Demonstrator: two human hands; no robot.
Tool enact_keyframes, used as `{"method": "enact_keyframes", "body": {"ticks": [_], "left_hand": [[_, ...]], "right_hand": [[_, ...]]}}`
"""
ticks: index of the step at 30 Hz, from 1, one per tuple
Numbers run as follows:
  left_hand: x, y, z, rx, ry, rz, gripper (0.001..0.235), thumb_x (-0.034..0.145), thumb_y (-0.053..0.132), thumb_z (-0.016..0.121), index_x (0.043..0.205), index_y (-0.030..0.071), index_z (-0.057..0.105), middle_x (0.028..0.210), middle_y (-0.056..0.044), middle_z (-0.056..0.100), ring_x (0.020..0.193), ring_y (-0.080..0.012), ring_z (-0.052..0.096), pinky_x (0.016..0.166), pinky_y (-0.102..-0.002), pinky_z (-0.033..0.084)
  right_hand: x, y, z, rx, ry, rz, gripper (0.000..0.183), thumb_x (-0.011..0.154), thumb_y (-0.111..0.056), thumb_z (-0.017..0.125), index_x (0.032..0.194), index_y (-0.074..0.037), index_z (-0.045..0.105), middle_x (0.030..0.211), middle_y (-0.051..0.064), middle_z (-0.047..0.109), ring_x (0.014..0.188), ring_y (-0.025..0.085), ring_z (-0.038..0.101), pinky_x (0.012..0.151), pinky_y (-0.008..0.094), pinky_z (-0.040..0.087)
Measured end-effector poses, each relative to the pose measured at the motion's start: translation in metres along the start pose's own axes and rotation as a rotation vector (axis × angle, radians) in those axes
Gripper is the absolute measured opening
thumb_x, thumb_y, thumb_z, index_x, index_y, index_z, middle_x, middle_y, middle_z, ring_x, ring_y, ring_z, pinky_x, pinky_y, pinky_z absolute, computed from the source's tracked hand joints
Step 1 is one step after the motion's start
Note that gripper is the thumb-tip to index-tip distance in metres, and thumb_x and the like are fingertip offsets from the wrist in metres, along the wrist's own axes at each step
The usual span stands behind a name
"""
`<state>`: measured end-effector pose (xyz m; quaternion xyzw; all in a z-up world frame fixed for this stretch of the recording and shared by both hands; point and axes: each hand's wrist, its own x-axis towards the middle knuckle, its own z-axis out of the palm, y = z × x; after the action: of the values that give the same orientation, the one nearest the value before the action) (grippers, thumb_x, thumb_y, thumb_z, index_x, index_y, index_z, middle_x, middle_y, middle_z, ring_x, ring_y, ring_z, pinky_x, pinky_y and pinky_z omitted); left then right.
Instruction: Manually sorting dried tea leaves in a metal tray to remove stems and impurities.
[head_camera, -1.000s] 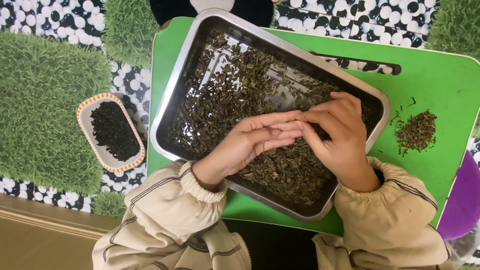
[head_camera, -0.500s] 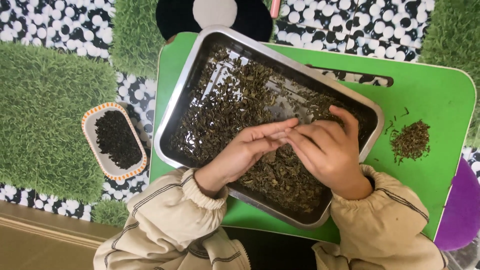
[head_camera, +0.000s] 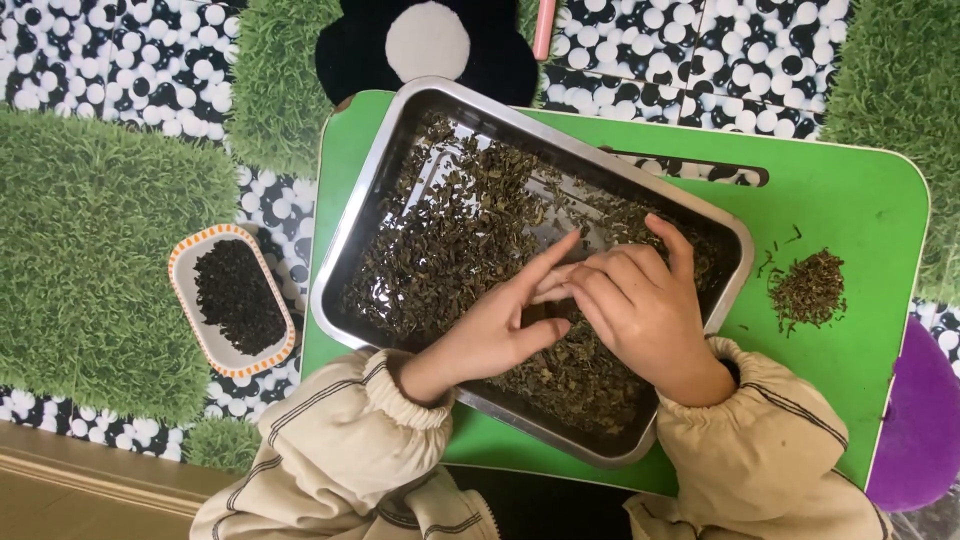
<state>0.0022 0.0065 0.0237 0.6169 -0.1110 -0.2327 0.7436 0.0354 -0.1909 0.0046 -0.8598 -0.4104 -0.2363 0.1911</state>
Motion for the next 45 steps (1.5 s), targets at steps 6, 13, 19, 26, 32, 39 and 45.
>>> {"method": "enact_keyframes", "body": {"ticks": [6,13,19,26,32,39,45], "left_hand": [[-0.001,0.011,0.001,0.119,-0.002,0.01,0.077,0.088,-0.001,0.059,0.156,-0.008,0.023,0.125,-0.028,0.064,0.127,-0.0446,0.057,0.107,-0.061,0.042],[-0.001,0.004,0.0,0.172,0.008,0.063,0.072,0.089,0.002,0.061,0.153,-0.007,0.032,0.12,-0.023,0.068,0.125,-0.0409,0.06,0.107,-0.059,0.043],[-0.002,-0.001,0.0,0.161,0.022,0.081,0.066,0.09,0.003,0.06,0.151,-0.006,0.037,0.128,-0.023,0.065,0.126,-0.042,0.059,0.108,-0.059,0.042],[-0.002,0.003,0.001,0.201,0.04,0.1,0.062,0.09,0.002,0.061,0.149,-0.007,0.041,0.126,-0.025,0.067,0.121,-0.0449,0.061,0.103,-0.06,0.045],[0.0,0.002,0.003,0.211,0.065,0.139,0.059,0.09,-0.001,0.059,0.147,-0.008,0.043,0.119,-0.025,0.069,0.113,-0.0442,0.065,0.101,-0.061,0.047],[-0.003,0.001,0.003,0.285,0.115,0.189,0.054,0.091,0.0,0.059,0.144,-0.005,0.048,0.104,-0.017,0.075,0.105,-0.0408,0.068,0.097,-0.055,0.05],[-0.001,-0.006,0.002,0.34,0.154,0.224,0.048,0.093,0.004,0.061,0.141,0.002,0.054,0.107,-0.017,0.074,0.108,-0.0403,0.067,0.095,-0.053,0.051]], "right_hand": [[-0.01,0.001,0.007,0.025,-0.061,0.042,0.006,0.095,-0.013,0.073,0.093,-0.008,0.071,0.086,0.005,0.065,0.089,0.024,0.061,0.116,0.058,0.04],[-0.014,0.001,0.007,0.021,-0.069,0.034,0.004,0.093,-0.011,0.074,0.092,-0.008,0.07,0.09,0.005,0.066,0.092,0.024,0.062,0.117,0.059,0.038],[-0.01,-0.001,0.004,0.042,-0.033,0.019,0.005,0.093,-0.009,0.073,0.09,-0.008,0.069,0.088,0.005,0.066,0.088,0.024,0.062,0.116,0.059,0.04],[-0.011,-0.002,0.006,0.088,0.005,0.03,0.007,0.092,-0.011,0.074,0.088,-0.009,0.07,0.085,0.003,0.066,0.084,0.022,0.063,0.115,0.057,0.042],[-0.008,-0.004,0.002,0.112,0.039,0.024,0.003,0.089,-0.009,0.074,0.089,-0.009,0.071,0.084,0.004,0.067,0.082,0.022,0.063,0.113,0.056,0.044],[-0.003,-0.003,0.0,0.121,0.064,-0.001,0.002,0.09,-0.008,0.072,0.091,-0.007,0.073,0.085,0.005,0.068,0.081,0.022,0.063,0.111,0.056,0.046],[-0.002,-0.005,0.0,0.143,0.055,0.015,0.002,0.091,-0.007,0.072,0.09,-0.005,0.073,0.085,0.006,0.069,0.08,0.023,0.064,0.109,0.055,0.048]]}}
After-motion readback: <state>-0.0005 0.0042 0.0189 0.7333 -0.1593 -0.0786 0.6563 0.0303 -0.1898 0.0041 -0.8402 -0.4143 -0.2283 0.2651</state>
